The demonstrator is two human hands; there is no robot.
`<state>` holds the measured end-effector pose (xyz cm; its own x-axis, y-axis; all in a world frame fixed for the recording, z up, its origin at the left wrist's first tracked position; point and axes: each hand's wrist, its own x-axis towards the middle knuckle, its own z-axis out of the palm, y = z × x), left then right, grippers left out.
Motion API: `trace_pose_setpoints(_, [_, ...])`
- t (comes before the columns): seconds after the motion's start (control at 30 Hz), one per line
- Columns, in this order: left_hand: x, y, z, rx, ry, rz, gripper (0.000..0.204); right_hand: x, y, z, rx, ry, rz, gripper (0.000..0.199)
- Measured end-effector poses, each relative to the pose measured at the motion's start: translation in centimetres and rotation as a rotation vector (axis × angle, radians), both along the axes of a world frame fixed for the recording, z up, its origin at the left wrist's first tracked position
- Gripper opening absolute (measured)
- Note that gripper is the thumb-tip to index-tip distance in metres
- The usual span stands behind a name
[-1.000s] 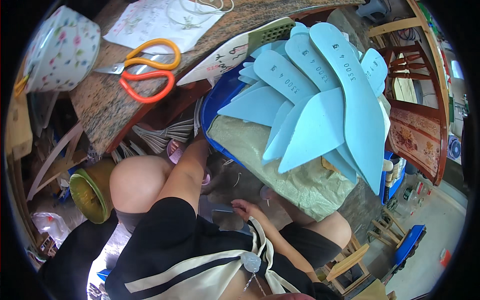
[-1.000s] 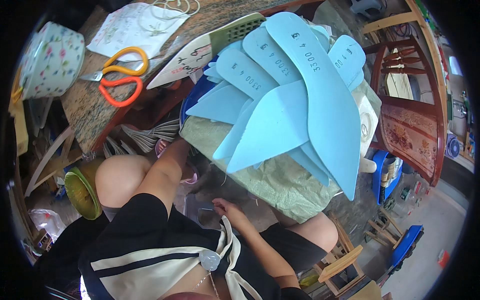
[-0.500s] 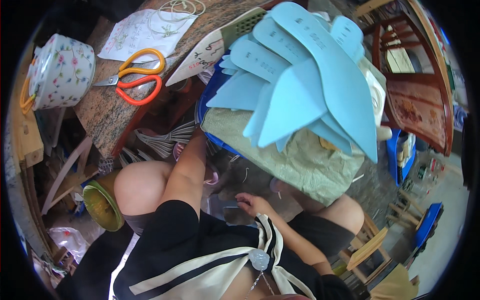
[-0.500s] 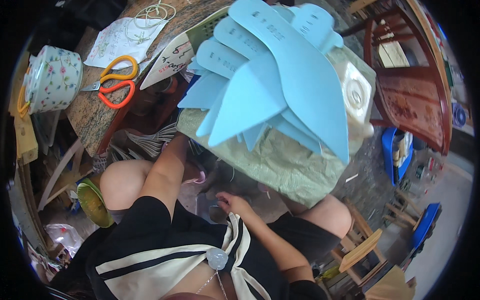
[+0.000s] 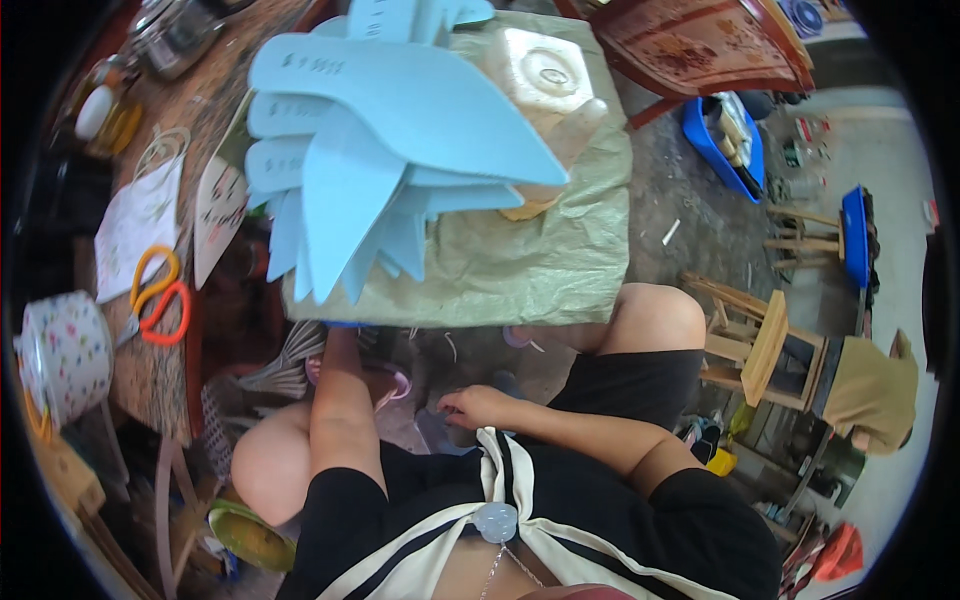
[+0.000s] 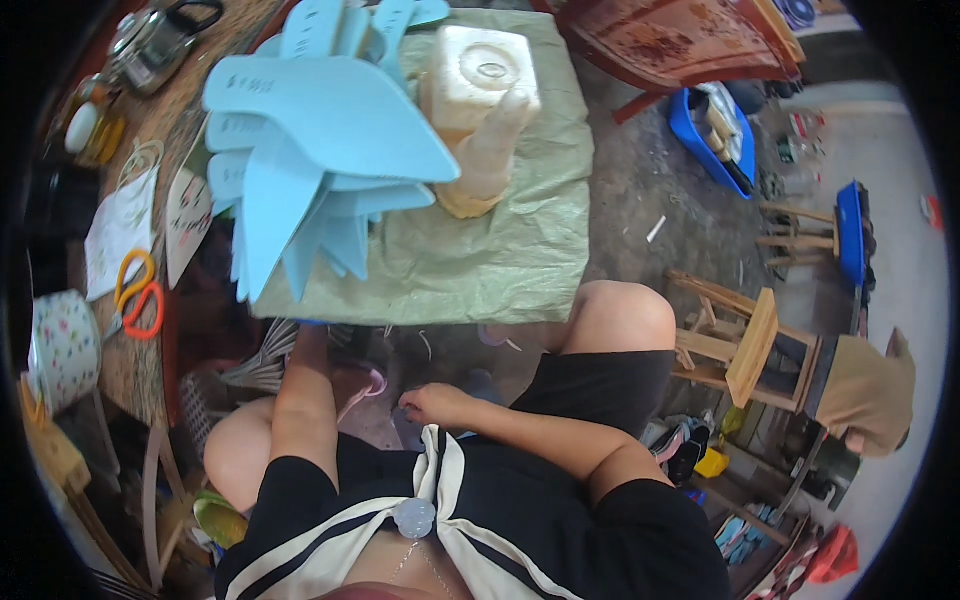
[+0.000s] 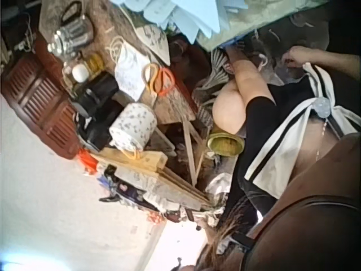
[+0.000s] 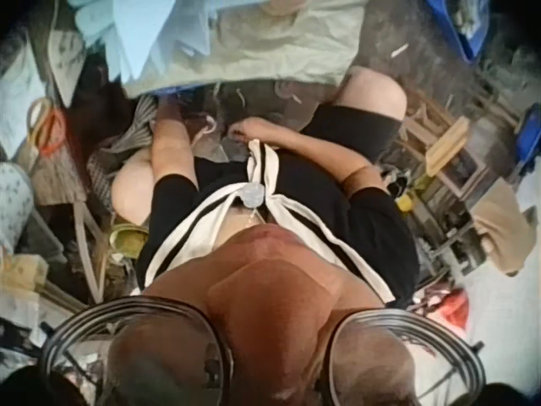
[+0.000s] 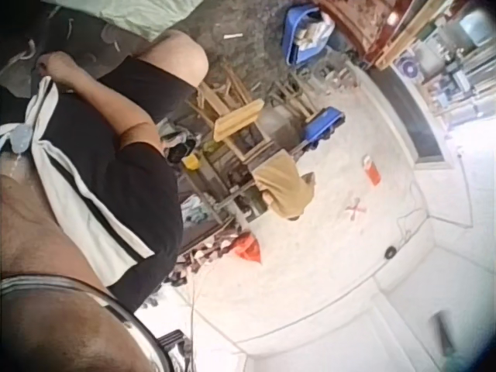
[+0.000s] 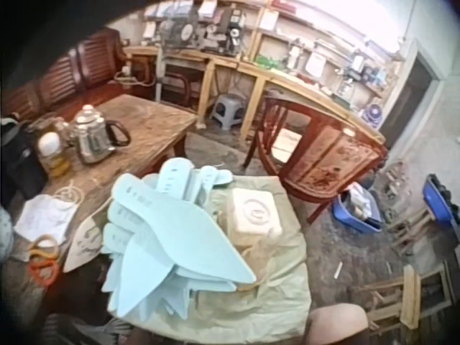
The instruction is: The person sits on the floor and assembles craft parts by hand. They pick up light blue plastic shapes and white paper strips, then wrap the paper around the edges of the plastic shapes to form a finished unit. The person handles the items one at a time, folding and pressing the paper into place.
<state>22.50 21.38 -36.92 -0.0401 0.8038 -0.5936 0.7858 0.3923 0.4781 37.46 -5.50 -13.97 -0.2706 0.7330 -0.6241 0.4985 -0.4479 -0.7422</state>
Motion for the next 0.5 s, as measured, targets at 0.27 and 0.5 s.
trace_pose_setpoints(0.27, [-1.0, -0.6, -2.1, -0.012, 0.02, 0.03, 0.047, -0.5, 1.0, -2.7, -0.167, 0.17, -0.127, 0.038])
trace_pose_setpoints(0.5, [-1.6, -0.9, -3.9, -0.012, 0.027, 0.044, 0.048, 0.4, 1.0, -3.0, -0.093, 0.223, -0.172, 0.035])
